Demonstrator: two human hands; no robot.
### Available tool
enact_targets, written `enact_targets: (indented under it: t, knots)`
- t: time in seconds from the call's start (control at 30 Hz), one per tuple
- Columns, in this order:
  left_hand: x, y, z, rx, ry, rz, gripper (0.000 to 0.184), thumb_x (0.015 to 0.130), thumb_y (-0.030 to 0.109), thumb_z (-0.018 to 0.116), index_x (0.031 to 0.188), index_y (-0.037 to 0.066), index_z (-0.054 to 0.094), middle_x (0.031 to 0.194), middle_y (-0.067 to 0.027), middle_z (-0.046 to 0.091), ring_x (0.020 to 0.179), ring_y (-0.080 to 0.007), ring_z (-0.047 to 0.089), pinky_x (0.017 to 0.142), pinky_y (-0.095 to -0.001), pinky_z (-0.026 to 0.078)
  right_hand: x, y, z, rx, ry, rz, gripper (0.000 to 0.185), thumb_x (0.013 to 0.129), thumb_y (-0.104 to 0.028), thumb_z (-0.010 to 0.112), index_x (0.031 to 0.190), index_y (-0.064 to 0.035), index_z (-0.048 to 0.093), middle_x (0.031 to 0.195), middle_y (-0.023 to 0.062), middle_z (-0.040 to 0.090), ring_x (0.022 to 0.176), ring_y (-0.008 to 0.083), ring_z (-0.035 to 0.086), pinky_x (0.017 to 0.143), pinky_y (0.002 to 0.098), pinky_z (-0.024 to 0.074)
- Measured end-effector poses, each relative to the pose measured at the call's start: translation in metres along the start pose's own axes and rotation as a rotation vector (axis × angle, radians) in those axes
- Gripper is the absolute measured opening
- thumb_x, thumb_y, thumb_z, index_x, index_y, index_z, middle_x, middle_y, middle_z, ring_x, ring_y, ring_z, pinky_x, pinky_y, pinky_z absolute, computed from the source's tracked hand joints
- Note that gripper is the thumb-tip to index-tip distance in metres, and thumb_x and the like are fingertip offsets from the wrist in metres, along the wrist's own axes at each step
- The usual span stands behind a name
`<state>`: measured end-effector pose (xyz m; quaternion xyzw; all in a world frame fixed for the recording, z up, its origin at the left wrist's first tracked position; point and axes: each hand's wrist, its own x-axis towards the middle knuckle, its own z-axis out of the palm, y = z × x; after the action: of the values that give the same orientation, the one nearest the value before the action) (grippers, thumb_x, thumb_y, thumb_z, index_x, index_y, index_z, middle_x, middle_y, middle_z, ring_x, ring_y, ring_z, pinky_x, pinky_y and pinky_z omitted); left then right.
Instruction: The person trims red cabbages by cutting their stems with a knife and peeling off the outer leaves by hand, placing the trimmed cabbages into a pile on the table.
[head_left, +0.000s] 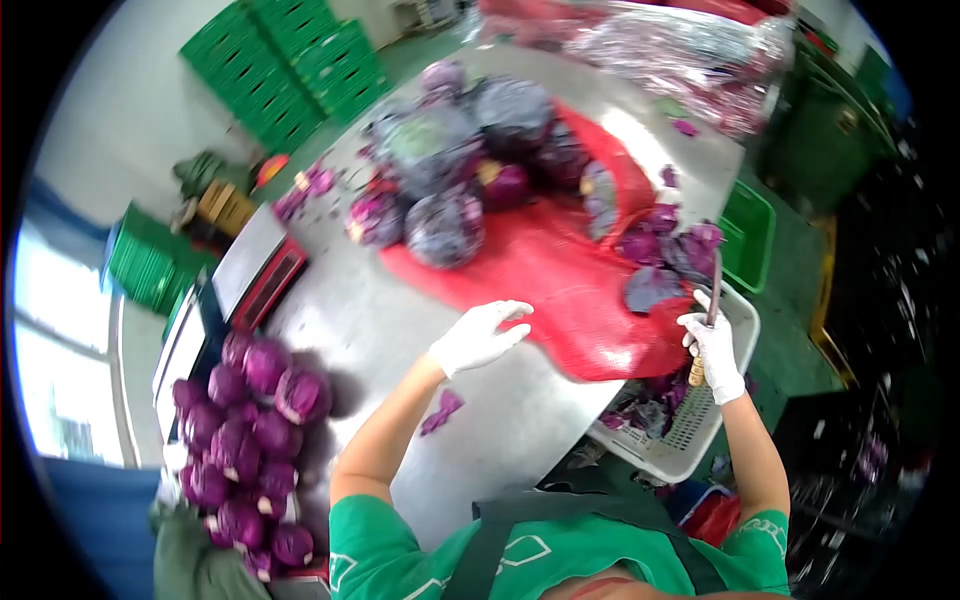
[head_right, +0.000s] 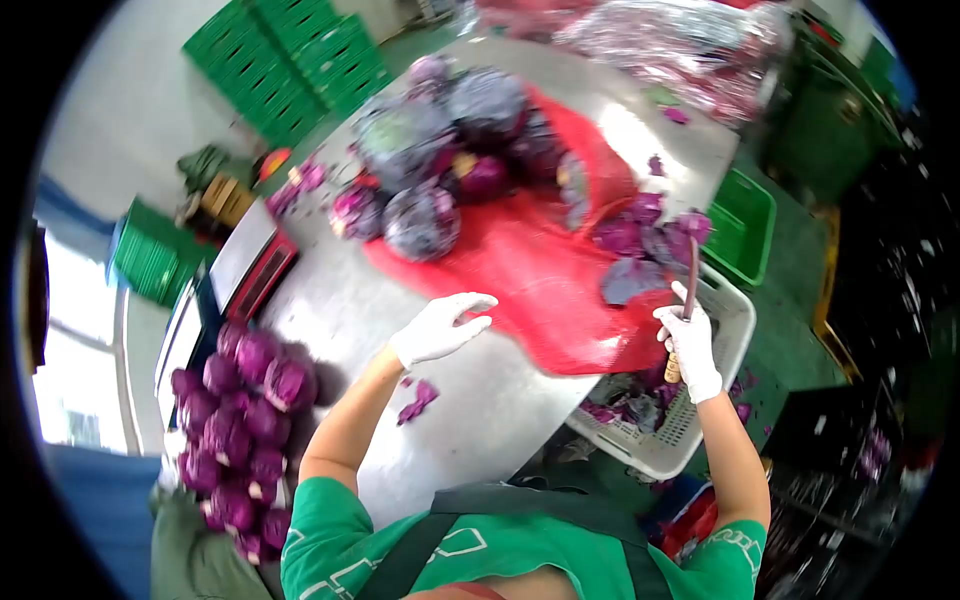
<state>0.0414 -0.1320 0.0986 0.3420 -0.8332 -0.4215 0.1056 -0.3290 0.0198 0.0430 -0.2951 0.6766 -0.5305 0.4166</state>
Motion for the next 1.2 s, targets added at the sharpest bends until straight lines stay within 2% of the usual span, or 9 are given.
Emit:
enact_targets:
  t: [0.17, 0.23, 0.4, 0.57, 0.6, 0.83, 0.93, 1.07, 1.2]
  knots:
    - [-0.061, -0.069, -0.027, 0.053, -0.034, -0.212, 0.037, 0.095, 0.026, 0.06, 0.123, 0.003, 0.063, 0.115, -0.0159, 0.069, 0.104, -0.0283, 0.068, 0.094, -0.0366, 0.051, -0.01, -0.032, 0.133, -0.059, -0.397, -0.097, 0.042, 0.097, -0.015, 0.058, 0.137, -0.0009, 0.052, 0.101, 0.0037, 0.069, 0.066, 0.0049, 0.061, 0.049, 0.0167, 0.0438]
    - [-0.063, -0.1, -0.036, 0.09, 0.245, -0.271, 0.033, 0.094, 0.024, 0.06, 0.12, 0.004, 0.065, 0.114, -0.0166, 0.069, 0.103, -0.0281, 0.068, 0.093, -0.0364, 0.052, -0.014, -0.029, 0.187, -0.027, -0.492, -0.037, 0.04, 0.1, -0.016, 0.057, 0.136, 0.0, 0.054, 0.106, 0.0061, 0.068, 0.076, 0.0088, 0.064, 0.059, 0.0198, 0.0496]
    - [-0.022, -0.129, -0.101, -0.028, 0.762, -0.235, 0.03, 0.094, 0.022, 0.063, 0.118, 0.003, 0.066, 0.109, -0.0146, 0.071, 0.102, -0.022, 0.067, 0.093, -0.0325, 0.051, -0.016, -0.032, 0.254, 0.02, -0.586, 0.052, 0.04, 0.101, -0.017, 0.054, 0.137, -0.0015, 0.052, 0.109, 0.0076, 0.067, 0.09, 0.0133, 0.066, 0.068, 0.025, 0.0525]
    - [0.05, -0.181, -0.143, -0.149, 0.822, -0.23, 0.034, 0.096, 0.02, 0.062, 0.124, 0.0, 0.062, 0.113, -0.0109, 0.07, 0.105, -0.0182, 0.066, 0.095, -0.0305, 0.049, 0.023, -0.03, 0.26, -0.034, -0.512, 0.043, 0.035, 0.101, -0.016, 0.053, 0.134, -0.0025, 0.055, 0.108, 0.0082, 0.068, 0.086, 0.0135, 0.067, 0.066, 0.025, 0.0515]
    - [0.062, -0.181, -0.146, -0.142, 0.891, -0.201, 0.038, 0.092, 0.024, 0.066, 0.12, -0.001, 0.063, 0.107, -0.0179, 0.071, 0.1, -0.0253, 0.069, 0.091, -0.0345, 0.052, 0.033, -0.03, 0.26, -0.024, -0.498, 0.044, 0.033, 0.101, -0.015, 0.053, 0.132, -0.002, 0.056, 0.105, 0.0072, 0.067, 0.084, 0.0125, 0.067, 0.062, 0.0238, 0.0505]
    - [0.1, -0.198, -0.153, -0.114, 0.889, -0.326, 0.047, 0.097, 0.036, 0.056, 0.124, -0.002, 0.061, 0.114, -0.0223, 0.069, 0.109, -0.032, 0.066, 0.097, -0.0382, 0.048, 0.089, -0.037, 0.281, 0.124, -0.445, 0.039, 0.029, 0.1, -0.013, 0.053, 0.126, -0.0011, 0.059, 0.1, 0.007, 0.067, 0.079, 0.0116, 0.066, 0.06, 0.0227, 0.0491]
    - [0.111, -0.201, -0.18, -0.259, 0.97, -0.28, 0.042, 0.1, 0.037, 0.053, 0.12, 0.002, 0.061, 0.099, -0.0043, 0.065, 0.085, -0.0125, 0.059, 0.078, -0.0284, 0.047, 0.101, -0.041, 0.293, 0.18, -0.44, 0.019, 0.026, 0.101, -0.013, 0.053, 0.123, -0.0016, 0.06, 0.1, 0.0074, 0.067, 0.079, 0.0122, 0.066, 0.061, 0.024, 0.05]
    - [0.111, -0.198, -0.192, -0.469, 0.585, -0.491, 0.035, 0.099, 0.043, 0.05, 0.107, 0.01, 0.062, 0.091, -0.0006, 0.061, 0.079, -0.0115, 0.054, 0.066, -0.0288, 0.043, 0.111, -0.034, 0.307, 0.177, -0.399, 0.03, 0.026, 0.1, -0.01, 0.053, 0.124, -0.0038, 0.061, 0.1, 0.0061, 0.067, 0.079, 0.0125, 0.066, 0.063, 0.0262, 0.0514]
    - [0.104, -0.21, -0.145, -0.455, 0.472, -0.45, 0.06, 0.099, 0.051, 0.053, 0.137, 0.005, 0.052, 0.13, -0.0107, 0.059, 0.12, -0.0202, 0.053, 0.099, -0.0376, 0.043, 0.12, -0.033, 0.322, 0.247, -0.314, 0.069, 0.033, 0.1, -0.011, 0.053, 0.132, -0.0044, 0.058, 0.096, 0.0037, 0.064, 0.079, 0.0112, 0.062, 0.067, 0.0278, 0.0537]
